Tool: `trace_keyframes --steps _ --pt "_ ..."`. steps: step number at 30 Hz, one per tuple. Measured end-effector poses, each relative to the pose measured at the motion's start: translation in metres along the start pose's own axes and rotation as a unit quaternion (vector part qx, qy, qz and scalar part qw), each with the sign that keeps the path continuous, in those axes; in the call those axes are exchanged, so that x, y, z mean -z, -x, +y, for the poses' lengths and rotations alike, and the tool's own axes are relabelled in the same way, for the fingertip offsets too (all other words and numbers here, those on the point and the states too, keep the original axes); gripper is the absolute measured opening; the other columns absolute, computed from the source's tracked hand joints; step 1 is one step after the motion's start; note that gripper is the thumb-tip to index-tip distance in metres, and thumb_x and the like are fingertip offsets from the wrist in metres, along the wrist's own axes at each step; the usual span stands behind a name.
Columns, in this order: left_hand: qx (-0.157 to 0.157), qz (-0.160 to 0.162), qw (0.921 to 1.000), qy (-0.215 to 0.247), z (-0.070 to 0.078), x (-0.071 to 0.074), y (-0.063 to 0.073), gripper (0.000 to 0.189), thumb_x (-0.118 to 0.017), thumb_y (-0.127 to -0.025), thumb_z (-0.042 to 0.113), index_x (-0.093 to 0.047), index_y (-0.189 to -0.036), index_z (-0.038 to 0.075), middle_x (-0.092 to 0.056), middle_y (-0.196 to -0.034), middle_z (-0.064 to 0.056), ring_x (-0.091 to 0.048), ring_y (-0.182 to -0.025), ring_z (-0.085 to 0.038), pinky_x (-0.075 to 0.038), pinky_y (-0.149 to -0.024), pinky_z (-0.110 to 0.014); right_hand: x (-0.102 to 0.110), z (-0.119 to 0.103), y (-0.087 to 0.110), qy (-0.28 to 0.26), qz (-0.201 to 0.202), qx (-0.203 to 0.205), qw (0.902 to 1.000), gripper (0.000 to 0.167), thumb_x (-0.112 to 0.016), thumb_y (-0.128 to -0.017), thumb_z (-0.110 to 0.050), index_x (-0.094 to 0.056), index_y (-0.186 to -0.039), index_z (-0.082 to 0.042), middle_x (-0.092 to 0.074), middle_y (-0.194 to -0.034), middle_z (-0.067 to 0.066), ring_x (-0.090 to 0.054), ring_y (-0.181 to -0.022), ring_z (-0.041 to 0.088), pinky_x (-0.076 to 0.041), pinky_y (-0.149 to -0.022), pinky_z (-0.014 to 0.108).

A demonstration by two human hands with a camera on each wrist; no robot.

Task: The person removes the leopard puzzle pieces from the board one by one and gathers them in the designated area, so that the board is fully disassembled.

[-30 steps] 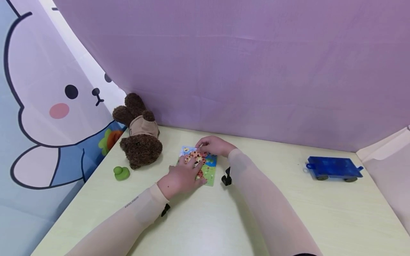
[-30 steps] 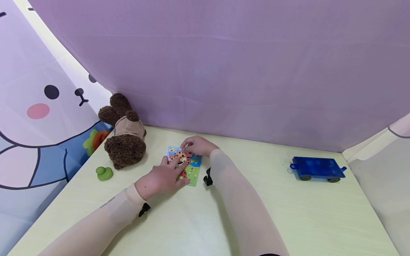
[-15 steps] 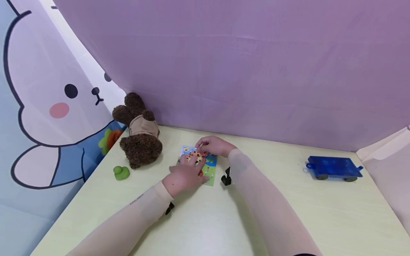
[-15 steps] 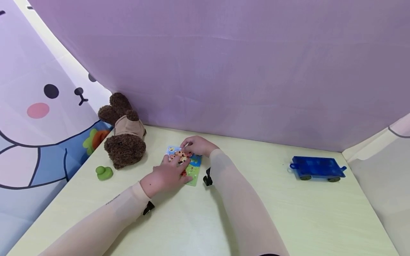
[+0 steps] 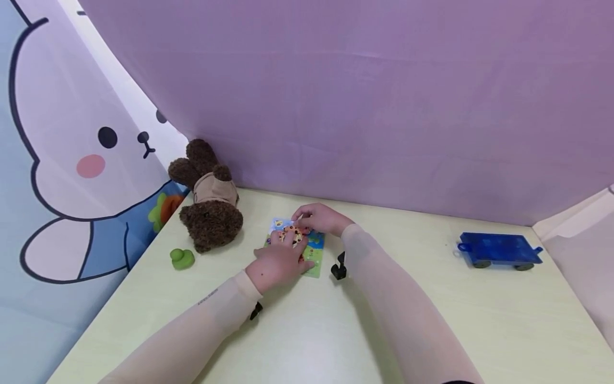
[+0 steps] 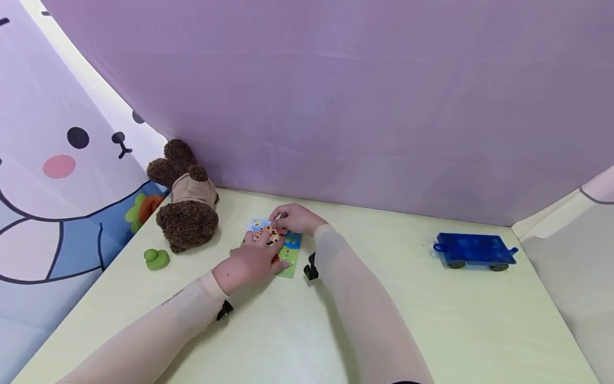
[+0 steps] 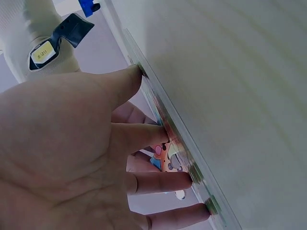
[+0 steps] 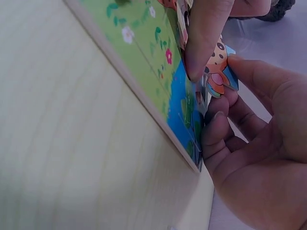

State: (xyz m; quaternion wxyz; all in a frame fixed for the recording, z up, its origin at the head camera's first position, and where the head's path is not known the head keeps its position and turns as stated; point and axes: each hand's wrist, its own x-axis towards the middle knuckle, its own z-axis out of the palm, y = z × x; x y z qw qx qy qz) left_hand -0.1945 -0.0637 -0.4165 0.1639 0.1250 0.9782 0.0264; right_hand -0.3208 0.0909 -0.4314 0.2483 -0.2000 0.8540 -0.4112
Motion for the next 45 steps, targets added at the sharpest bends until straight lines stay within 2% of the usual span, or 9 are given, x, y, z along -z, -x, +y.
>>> trace_keyframes --steps 6,13,18,22,25,29,36,45 --pt "-0.003 0.006 1.0000 0.004 0.000 0.001 0.001 0.073 -0.046 -0.107 0.067 -0.034 -0.169 0.031 -0.016 -0.181 -0.008 -0.027 -0.158 -0.054 -0.048 -0.098 -0.086 0.002 -0.002 0.003 -0.003 0.016 0.003 0.9999 0.021 -0.063 -0.108 -0.028 -0.073 -0.126 -0.022 -0.071 -0.099 0.003 -0.064 -0.094 0.019 -0.053 -0.090 0.034" --pt "-0.003 -0.001 1.0000 -0.003 0.001 0.000 0.001 0.075 -0.043 -0.107 0.069 -0.030 -0.171 0.031 -0.022 -0.179 -0.008 -0.027 -0.158 -0.051 -0.048 -0.100 -0.085 0.013 0.003 0.011 -0.031 0.045 -0.011 0.9984 0.025 -0.062 -0.109 -0.032 -0.071 -0.131 -0.024 -0.073 -0.123 0.005 -0.071 -0.107 0.020 -0.058 -0.091 0.035" --pt "-0.003 -0.003 0.9999 -0.009 0.001 0.000 0.001 0.076 -0.042 -0.107 0.069 -0.027 -0.171 0.032 -0.023 -0.179 -0.008 -0.027 -0.158 -0.050 -0.049 -0.100 -0.084 0.033 0.007 0.030 -0.072 0.056 -0.004 0.9959 0.031 -0.056 -0.112 -0.033 -0.067 -0.138 -0.019 -0.070 -0.132 0.008 -0.068 -0.117 0.028 -0.058 -0.098 0.045" --pt "-0.002 -0.004 0.9999 -0.013 0.002 0.001 0.002 0.076 -0.041 -0.107 0.070 -0.026 -0.171 0.032 -0.024 -0.178 -0.008 -0.028 -0.158 -0.049 -0.049 -0.100 -0.084 0.053 0.015 0.048 -0.106 0.058 -0.006 0.9926 0.033 -0.057 -0.112 -0.035 -0.065 -0.139 -0.019 -0.068 -0.122 0.007 -0.061 -0.119 0.039 -0.054 -0.102 0.053" --pt "0.000 -0.004 0.9999 -0.012 0.001 0.000 0.002 0.075 -0.040 -0.108 0.070 -0.026 -0.171 0.032 -0.024 -0.177 -0.009 -0.027 -0.158 -0.049 -0.048 -0.100 -0.084 0.066 0.027 0.060 -0.131 0.064 -0.014 0.9893 0.032 -0.057 -0.112 -0.034 -0.064 -0.139 -0.017 -0.066 -0.111 0.005 -0.057 -0.115 0.042 -0.053 -0.097 0.051" --pt "0.001 -0.001 1.0000 -0.006 0.000 -0.001 0.002 0.076 -0.041 -0.107 0.069 -0.025 -0.172 0.033 -0.023 -0.178 -0.008 -0.026 -0.159 -0.050 -0.047 -0.101 -0.085 0.080 0.047 0.076 -0.142 0.067 -0.026 0.9873 0.032 -0.055 -0.113 -0.031 -0.061 -0.139 -0.013 -0.062 -0.106 0.005 -0.054 -0.106 0.037 -0.050 -0.089 0.043" --pt "0.001 0.004 1.0000 0.000 -0.001 -0.001 0.002 0.076 -0.043 -0.107 0.069 -0.026 -0.171 0.034 -0.023 -0.178 -0.008 -0.026 -0.159 -0.050 -0.047 -0.100 -0.086 0.096 0.078 0.099 -0.173 0.061 -0.054 0.9815 0.034 -0.054 -0.114 -0.026 -0.058 -0.141 -0.006 -0.056 -0.100 0.000 -0.045 -0.087 0.019 -0.040 -0.078 0.033" --pt "-0.003 0.003 1.0000 0.001 0.001 0.000 0.003 0.075 -0.043 -0.108 0.068 -0.026 -0.171 0.032 -0.024 -0.178 -0.008 -0.026 -0.159 -0.050 -0.047 -0.101 -0.086 0.105 0.100 0.115 -0.162 0.066 -0.085 0.9809 0.038 -0.059 -0.110 -0.018 -0.058 -0.143 0.001 -0.060 -0.098 -0.004 -0.050 -0.084 0.014 -0.044 -0.076 0.028"
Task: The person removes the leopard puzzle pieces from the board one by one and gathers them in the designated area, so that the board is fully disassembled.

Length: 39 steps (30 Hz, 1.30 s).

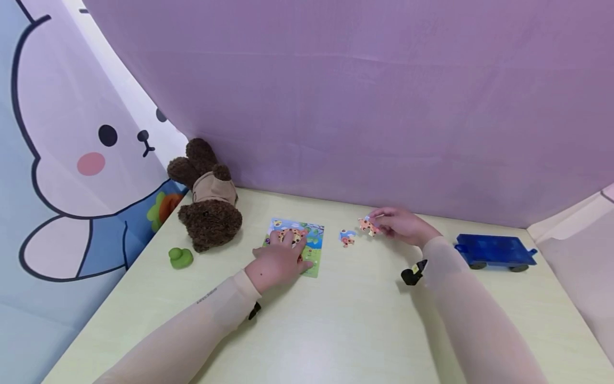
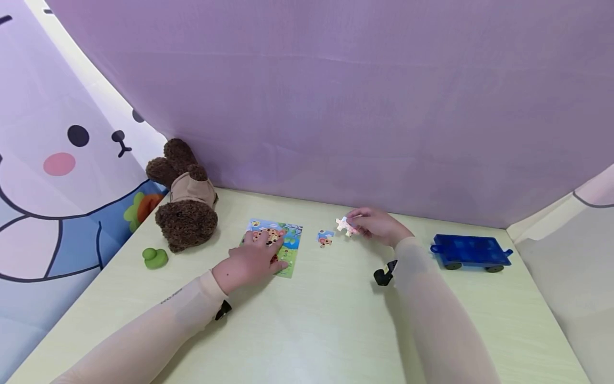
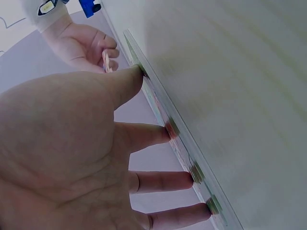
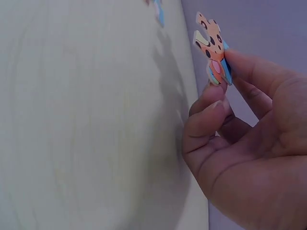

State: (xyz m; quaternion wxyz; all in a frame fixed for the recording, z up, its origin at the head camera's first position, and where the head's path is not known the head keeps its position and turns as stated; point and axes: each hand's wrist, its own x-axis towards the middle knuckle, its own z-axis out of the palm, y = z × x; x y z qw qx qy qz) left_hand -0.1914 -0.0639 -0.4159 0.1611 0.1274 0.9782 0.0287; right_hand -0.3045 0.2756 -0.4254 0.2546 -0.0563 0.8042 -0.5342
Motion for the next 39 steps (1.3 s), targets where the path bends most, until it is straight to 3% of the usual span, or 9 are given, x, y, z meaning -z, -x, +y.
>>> trace_keyframes --steps 10,19,28,39 --pt "0.001 0.001 1.0000 0.005 -0.001 -0.001 -0.001 0.075 -0.044 -0.108 0.067 -0.028 -0.171 0.032 -0.025 -0.178 -0.008 -0.027 -0.158 -0.049 -0.046 -0.100 -0.087 0.003 0.008 0.001 0.067 -0.010 -0.006 0.9977 0.039 -0.064 -0.109 -0.024 -0.063 -0.139 0.001 -0.060 -0.089 -0.005 -0.051 -0.080 0.012 -0.046 -0.072 0.025" --pt "-0.005 0.002 1.0000 0.000 -0.002 -0.003 -0.003 0.075 -0.043 -0.108 0.067 -0.027 -0.171 0.032 -0.025 -0.177 -0.008 -0.027 -0.158 -0.049 -0.046 -0.101 -0.086 0.005 0.007 0.002 0.109 -0.007 -0.036 0.9934 0.037 -0.070 -0.105 -0.028 -0.071 -0.135 -0.007 -0.066 -0.087 -0.006 -0.053 -0.080 0.014 -0.048 -0.073 0.025" --pt "-0.001 0.004 1.0000 0.001 -0.003 -0.001 -0.001 0.076 -0.043 -0.107 0.069 -0.024 -0.172 0.033 -0.025 -0.178 -0.008 -0.025 -0.160 -0.049 -0.048 -0.100 -0.085 -0.003 -0.003 0.004 0.173 -0.010 -0.020 0.9847 0.030 -0.071 -0.104 -0.028 -0.077 -0.127 -0.009 -0.066 -0.086 -0.006 -0.048 -0.076 0.014 -0.045 -0.074 0.027" --pt "-0.008 0.006 0.9999 0.003 -0.003 -0.001 0.000 0.075 -0.043 -0.107 0.069 -0.026 -0.171 0.033 -0.024 -0.178 -0.009 -0.025 -0.160 -0.051 -0.047 -0.101 -0.086 -0.009 0.002 0.004 0.183 0.016 -0.020 0.9827 0.026 -0.074 -0.102 -0.029 -0.079 -0.121 -0.012 -0.070 -0.095 -0.005 -0.049 -0.081 0.014 -0.043 -0.075 0.028"
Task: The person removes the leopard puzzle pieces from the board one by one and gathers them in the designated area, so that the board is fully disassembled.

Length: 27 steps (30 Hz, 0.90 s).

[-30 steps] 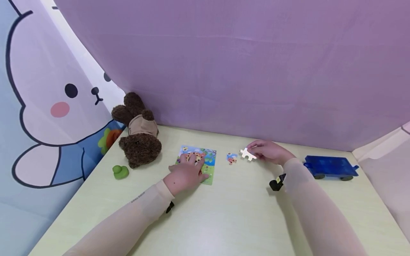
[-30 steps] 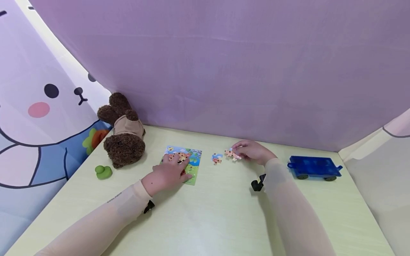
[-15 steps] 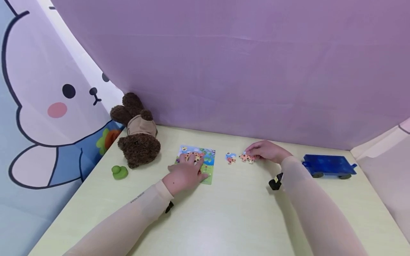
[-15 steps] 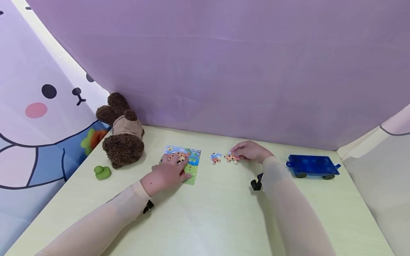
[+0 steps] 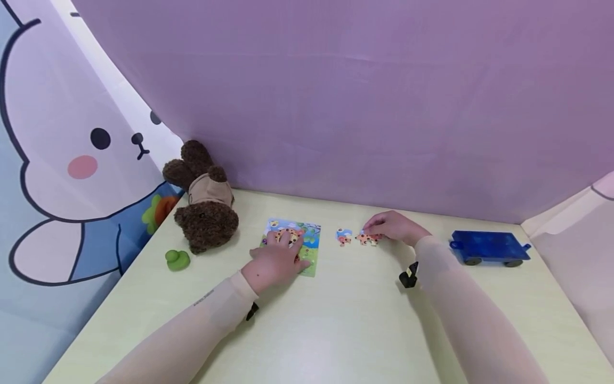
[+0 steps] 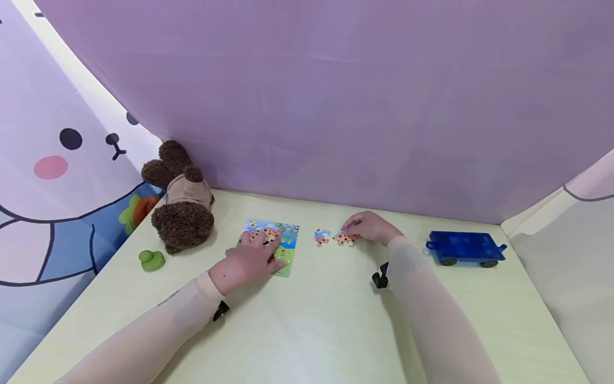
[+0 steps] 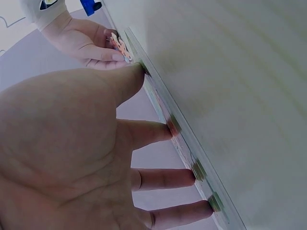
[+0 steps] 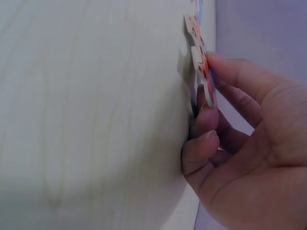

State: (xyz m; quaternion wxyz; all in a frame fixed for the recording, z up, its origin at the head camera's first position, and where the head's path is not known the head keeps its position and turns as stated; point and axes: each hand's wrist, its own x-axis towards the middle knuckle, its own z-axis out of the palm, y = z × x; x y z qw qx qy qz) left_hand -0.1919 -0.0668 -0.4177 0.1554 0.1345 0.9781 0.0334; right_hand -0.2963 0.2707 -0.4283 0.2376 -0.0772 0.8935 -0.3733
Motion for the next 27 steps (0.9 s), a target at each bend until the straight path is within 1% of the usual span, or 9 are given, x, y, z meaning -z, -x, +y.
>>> trace_keyframes --steps 5,7,11,14,19,27 --pt "0.002 0.001 1.0000 0.001 0.0002 -0.0006 0.0000 0.075 -0.043 -0.107 0.069 -0.027 -0.171 0.033 -0.025 -0.178 -0.010 -0.025 -0.160 -0.051 -0.047 -0.100 -0.086 -0.0029 0.0000 0.0003 -0.001 0.012 0.008 0.9999 0.024 -0.074 -0.102 -0.025 -0.076 -0.118 -0.008 -0.069 -0.093 -0.004 -0.046 -0.078 0.014 -0.040 -0.071 0.027" --pt "0.001 0.002 1.0000 0.001 0.0001 -0.0011 -0.0005 0.075 -0.043 -0.107 0.069 -0.027 -0.171 0.033 -0.025 -0.178 -0.010 -0.025 -0.160 -0.051 -0.047 -0.100 -0.086 -0.0041 0.0002 0.0002 0.007 0.022 0.008 0.9997 0.024 -0.074 -0.102 -0.026 -0.075 -0.118 -0.008 -0.070 -0.095 -0.003 -0.049 -0.082 0.015 -0.042 -0.074 0.027" --pt "-0.001 0.005 1.0000 0.000 -0.0006 -0.0023 -0.0017 0.075 -0.043 -0.107 0.069 -0.026 -0.171 0.033 -0.024 -0.178 -0.010 -0.025 -0.160 -0.051 -0.047 -0.099 -0.087 -0.0056 -0.0003 0.0018 0.023 0.039 0.000 0.9990 0.031 -0.075 -0.101 -0.031 -0.072 -0.122 -0.009 -0.070 -0.104 0.001 -0.054 -0.095 0.020 -0.044 -0.082 0.030" --pt "-0.001 0.004 1.0000 0.002 -0.0007 -0.0025 -0.0018 0.075 -0.043 -0.107 0.068 -0.026 -0.171 0.033 -0.024 -0.178 -0.010 -0.024 -0.160 -0.052 -0.046 -0.099 -0.087 -0.0063 -0.0006 0.0028 0.029 0.044 -0.004 0.9986 0.035 -0.075 -0.101 -0.034 -0.070 -0.125 -0.009 -0.070 -0.107 0.003 -0.055 -0.098 0.021 -0.045 -0.084 0.030" --pt "-0.001 0.003 1.0000 -0.001 -0.0008 -0.0030 -0.0018 0.075 -0.043 -0.108 0.068 -0.025 -0.171 0.033 -0.024 -0.178 -0.010 -0.024 -0.160 -0.052 -0.046 -0.100 -0.087 -0.0069 0.0001 0.0033 0.018 0.038 -0.006 0.9991 0.037 -0.074 -0.101 -0.034 -0.068 -0.126 -0.009 -0.070 -0.105 0.003 -0.055 -0.094 0.020 -0.046 -0.081 0.029" --pt "-0.003 0.003 1.0000 -0.003 -0.0006 -0.0033 -0.0024 0.075 -0.043 -0.108 0.068 -0.026 -0.171 0.033 -0.025 -0.178 -0.011 -0.025 -0.159 -0.052 -0.046 -0.100 -0.087 -0.0049 0.0025 0.0056 0.016 0.039 -0.007 0.9991 0.043 -0.076 -0.100 -0.038 -0.065 -0.130 -0.009 -0.069 -0.113 0.007 -0.055 -0.094 0.021 -0.047 -0.080 0.030"
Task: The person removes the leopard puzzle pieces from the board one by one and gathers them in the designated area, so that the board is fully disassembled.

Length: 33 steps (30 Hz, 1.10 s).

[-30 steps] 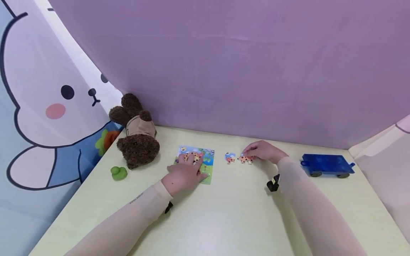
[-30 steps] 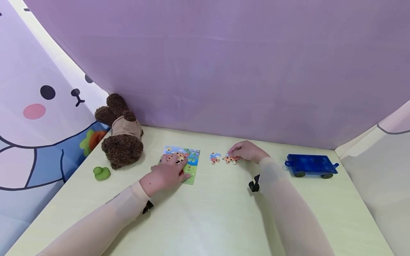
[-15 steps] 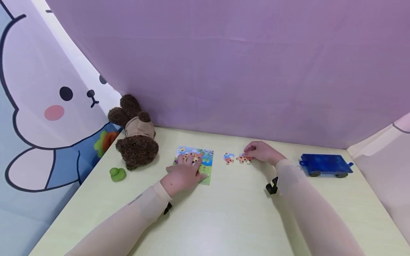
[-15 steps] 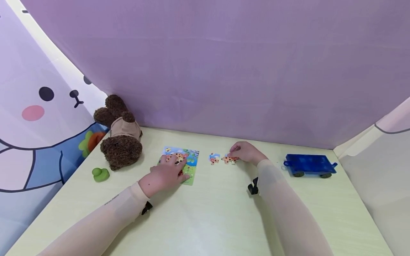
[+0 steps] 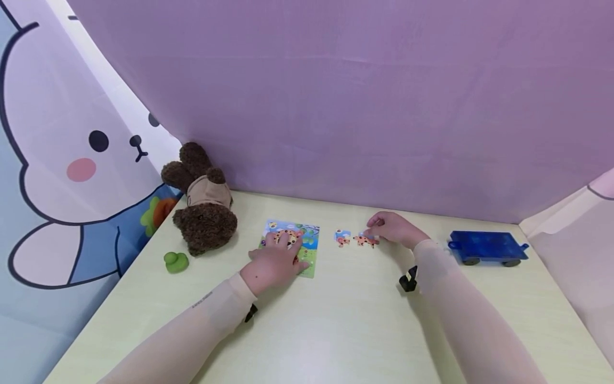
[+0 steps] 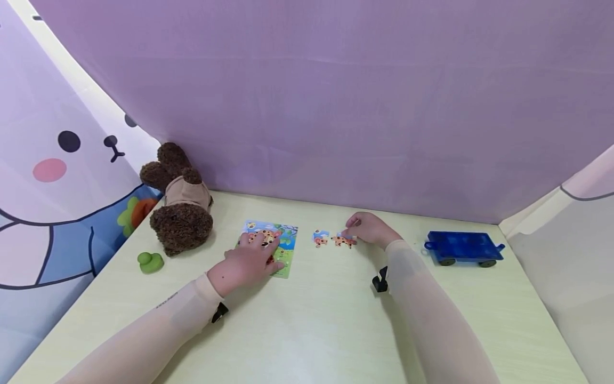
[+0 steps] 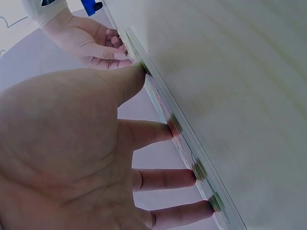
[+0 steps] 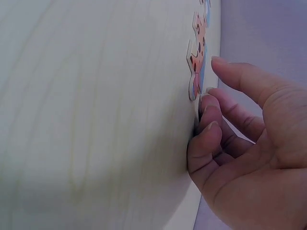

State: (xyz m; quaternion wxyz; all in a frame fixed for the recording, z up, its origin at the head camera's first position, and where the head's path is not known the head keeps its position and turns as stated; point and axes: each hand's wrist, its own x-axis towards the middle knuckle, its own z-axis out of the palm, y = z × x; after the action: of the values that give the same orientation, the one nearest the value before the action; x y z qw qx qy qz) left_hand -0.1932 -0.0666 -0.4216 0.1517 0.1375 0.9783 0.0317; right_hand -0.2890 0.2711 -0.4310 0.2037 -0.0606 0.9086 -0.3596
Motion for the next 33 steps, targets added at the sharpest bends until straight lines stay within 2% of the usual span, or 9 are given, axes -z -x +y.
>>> trace_keyframes --steps 6,8,15,24,33 --pt "-0.002 -0.002 1.0000 -0.004 0.000 0.000 0.001 0.076 -0.042 -0.108 0.068 -0.025 -0.172 0.032 -0.025 -0.177 -0.011 -0.026 -0.158 -0.052 -0.047 -0.099 -0.087 0.000 -0.005 -0.002 -0.011 -0.004 0.008 0.9999 0.039 -0.071 -0.103 -0.037 -0.065 -0.130 -0.009 -0.065 -0.096 0.004 -0.051 -0.075 0.017 -0.048 -0.075 0.031" --pt "-0.003 -0.001 1.0000 -0.004 0.000 0.000 0.001 0.076 -0.042 -0.108 0.068 -0.025 -0.172 0.032 -0.025 -0.177 -0.011 -0.027 -0.158 -0.052 -0.047 -0.099 -0.086 0.000 -0.009 -0.002 -0.016 -0.004 0.014 0.9998 0.040 -0.068 -0.105 -0.038 -0.064 -0.131 -0.009 -0.065 -0.095 0.006 -0.051 -0.072 0.018 -0.048 -0.075 0.033" --pt "-0.002 0.000 1.0000 -0.009 0.000 0.001 0.000 0.075 -0.041 -0.108 0.069 -0.026 -0.171 0.033 -0.026 -0.177 -0.011 -0.026 -0.159 -0.051 -0.049 -0.098 -0.085 -0.004 -0.040 -0.008 -0.016 0.003 0.032 0.9994 0.042 -0.064 -0.107 -0.043 -0.064 -0.136 -0.012 -0.068 -0.124 0.015 -0.065 -0.098 0.028 -0.057 -0.087 0.040" --pt "0.002 -0.003 0.9999 -0.014 0.000 0.002 0.000 0.076 -0.040 -0.107 0.070 -0.024 -0.172 0.034 -0.026 -0.177 -0.011 -0.027 -0.159 -0.051 -0.049 -0.098 -0.085 -0.027 -0.084 -0.023 -0.037 -0.006 0.072 0.9967 0.036 -0.066 -0.106 -0.038 -0.065 -0.132 -0.012 -0.069 -0.127 0.019 -0.071 -0.103 0.035 -0.063 -0.093 0.050" --pt "0.004 -0.007 0.9998 -0.016 0.001 0.002 -0.001 0.076 -0.040 -0.107 0.071 -0.024 -0.172 0.034 -0.025 -0.178 -0.010 -0.027 -0.159 -0.050 -0.049 -0.099 -0.085 -0.045 -0.109 -0.036 -0.052 -0.026 0.094 0.9939 0.038 -0.067 -0.106 -0.034 -0.064 -0.135 -0.009 -0.068 -0.129 0.019 -0.071 -0.110 0.038 -0.063 -0.096 0.051"
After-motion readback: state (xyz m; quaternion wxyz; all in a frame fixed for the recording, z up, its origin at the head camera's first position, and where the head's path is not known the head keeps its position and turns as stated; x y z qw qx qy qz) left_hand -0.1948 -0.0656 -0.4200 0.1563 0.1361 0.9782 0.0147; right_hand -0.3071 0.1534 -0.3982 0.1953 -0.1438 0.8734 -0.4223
